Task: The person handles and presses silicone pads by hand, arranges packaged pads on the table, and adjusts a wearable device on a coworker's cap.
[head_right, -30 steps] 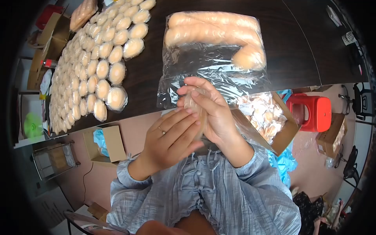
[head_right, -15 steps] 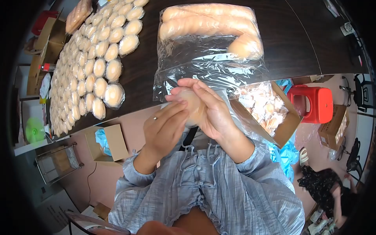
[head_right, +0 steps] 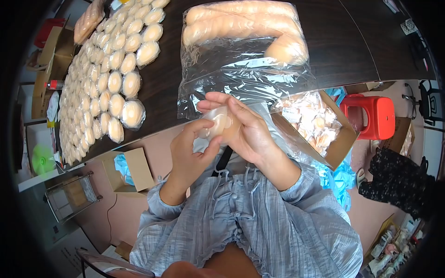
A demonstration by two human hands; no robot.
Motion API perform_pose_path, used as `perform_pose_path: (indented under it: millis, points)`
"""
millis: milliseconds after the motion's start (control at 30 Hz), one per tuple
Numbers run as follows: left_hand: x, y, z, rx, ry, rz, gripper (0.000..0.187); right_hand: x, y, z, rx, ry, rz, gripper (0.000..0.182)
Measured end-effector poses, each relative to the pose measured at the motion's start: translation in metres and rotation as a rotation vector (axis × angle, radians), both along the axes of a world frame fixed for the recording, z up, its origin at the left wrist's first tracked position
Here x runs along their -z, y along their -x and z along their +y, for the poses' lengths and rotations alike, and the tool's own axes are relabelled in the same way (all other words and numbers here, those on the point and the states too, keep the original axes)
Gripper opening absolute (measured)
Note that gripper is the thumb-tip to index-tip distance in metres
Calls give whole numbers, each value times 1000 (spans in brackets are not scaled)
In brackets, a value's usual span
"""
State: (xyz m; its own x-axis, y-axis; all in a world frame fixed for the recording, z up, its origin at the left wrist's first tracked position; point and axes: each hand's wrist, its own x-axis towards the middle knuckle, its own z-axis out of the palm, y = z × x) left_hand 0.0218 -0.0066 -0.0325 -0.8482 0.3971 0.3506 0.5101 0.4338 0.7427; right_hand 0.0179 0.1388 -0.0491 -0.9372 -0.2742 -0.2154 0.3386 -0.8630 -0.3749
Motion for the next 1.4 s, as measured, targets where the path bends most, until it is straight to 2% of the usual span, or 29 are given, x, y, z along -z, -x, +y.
perform_pose_path:
  millis: [133,167,300,467,500,533,567,633,700,733,800,967,1167,1333,1400]
  points:
    - [3,-8,10,-264,-27,58,43,2,0,-1,6,-6,25,44]
    - [3,-8,10,-262,-29,57,43,3,-1,-2,8,-8,25,44]
    - [1,0,15,60,42,129,41,11,-1,2,-9,258,36,45]
    - [15,8,14,100,38,205,36,3,-11,1,12,161,18,45]
    - [15,6,14,107,23,210,36,2,-11,1,27,8,42,43]
    - [13,3,14,13,-108,61,34,0,-9,2,43,-146,70,41]
    - [11,0,13,-76,-238,-89,32,0,-3,11,52,-162,80,41]
    - [8,-1,14,-243,-495,-405,29,2,18,42,35,-1242,519,37]
    - [13,5,19,-138,-455,-309,28,-4,40,70,-33,-2044,776,43]
    - [17,7,21,-54,-397,-218,27,2,53,80,-30,-2064,781,43]
    - [26,14,27,109,-274,-27,25,21,75,97,265,-2770,1010,50]
    - [45,31,45,57,-269,-78,27,18,91,111,289,-2913,812,59]
    - [59,33,41,-25,-271,-113,30,19,106,121,167,-2865,769,66]
    - [59,34,41,-2,-252,-154,32,14,102,117,178,-2732,952,59]
    - [63,35,41,-22,-278,-151,32,9,108,120,77,-2605,1138,55]
